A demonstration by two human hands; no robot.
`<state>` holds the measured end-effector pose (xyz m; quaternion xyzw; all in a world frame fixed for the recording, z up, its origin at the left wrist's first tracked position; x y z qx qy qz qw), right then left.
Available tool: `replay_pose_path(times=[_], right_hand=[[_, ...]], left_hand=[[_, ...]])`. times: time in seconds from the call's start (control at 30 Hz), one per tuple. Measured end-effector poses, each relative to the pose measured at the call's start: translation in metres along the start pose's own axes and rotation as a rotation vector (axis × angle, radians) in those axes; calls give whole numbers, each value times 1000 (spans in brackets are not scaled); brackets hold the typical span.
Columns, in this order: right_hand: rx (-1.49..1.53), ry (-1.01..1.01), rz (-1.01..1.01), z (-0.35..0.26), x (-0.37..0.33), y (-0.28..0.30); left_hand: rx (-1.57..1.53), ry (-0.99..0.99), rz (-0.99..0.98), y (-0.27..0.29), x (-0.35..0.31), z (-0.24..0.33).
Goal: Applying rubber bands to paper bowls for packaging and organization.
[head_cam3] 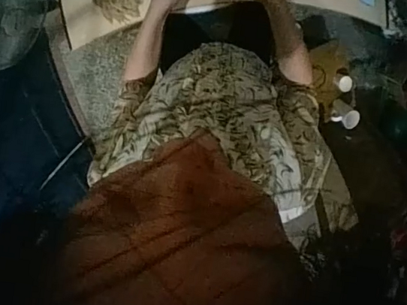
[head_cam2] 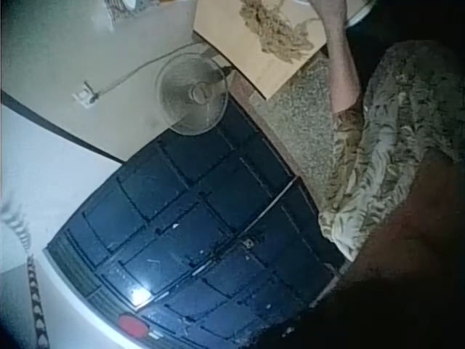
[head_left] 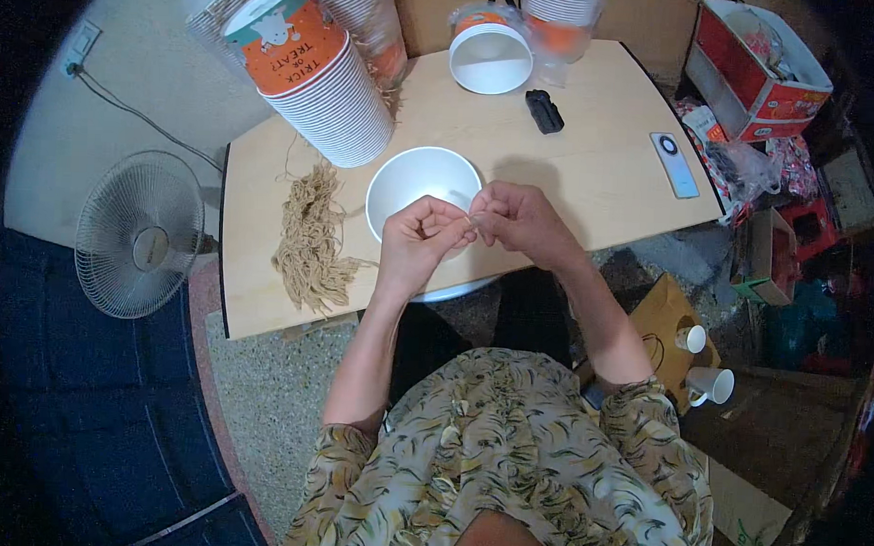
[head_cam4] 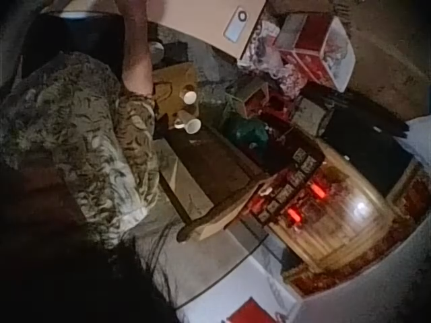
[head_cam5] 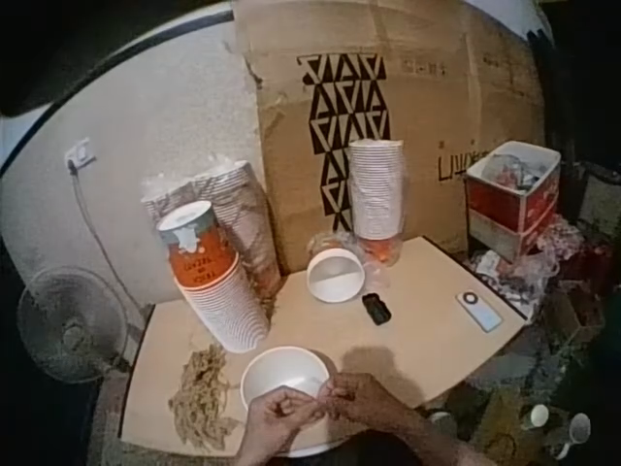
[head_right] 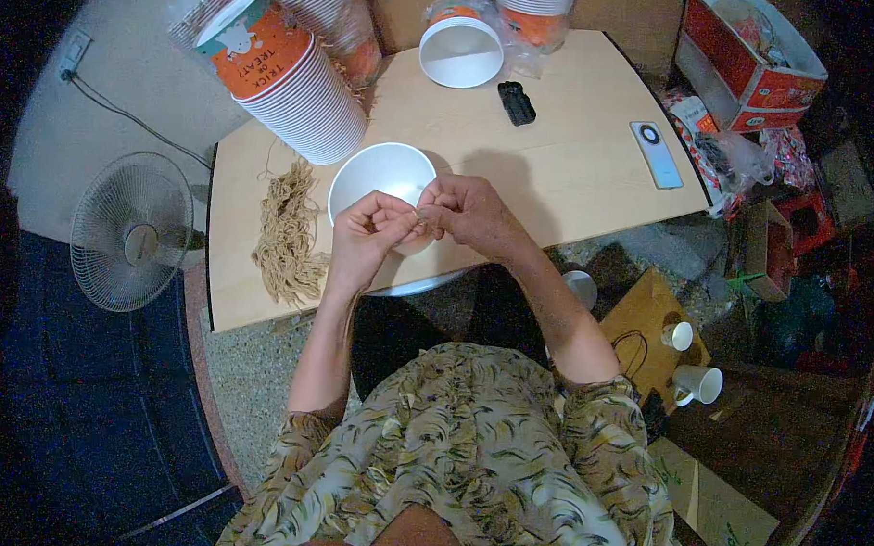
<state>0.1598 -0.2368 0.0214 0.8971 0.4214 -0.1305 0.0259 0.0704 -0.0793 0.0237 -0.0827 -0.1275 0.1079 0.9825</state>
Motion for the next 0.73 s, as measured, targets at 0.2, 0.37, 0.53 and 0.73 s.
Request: replay_pose_path(times=[0.2, 0.37, 0.53, 0.73], right_hand=[[332, -113, -47, 12, 1, -5], [411, -120, 11, 12, -1, -5], [251, -101, 88, -2, -6, -5], [39, 78, 106, 2, -1, 0]], left_hand=[[-25, -52, 7, 3, 0, -3], [-42, -29, 17, 3, 1, -4], [-26, 0, 14, 4, 2, -4], [-20, 46, -16, 2, 4, -1]])
Point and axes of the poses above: each hand's wrist, its own x-axis towards the middle knuckle, its own y-axis out of the back of the hand, z = x × y, the point moved 2 cm from there along x, towards the middle knuckle, and after that the axes turned 15 degrees about -y, right-handed, at the moved point
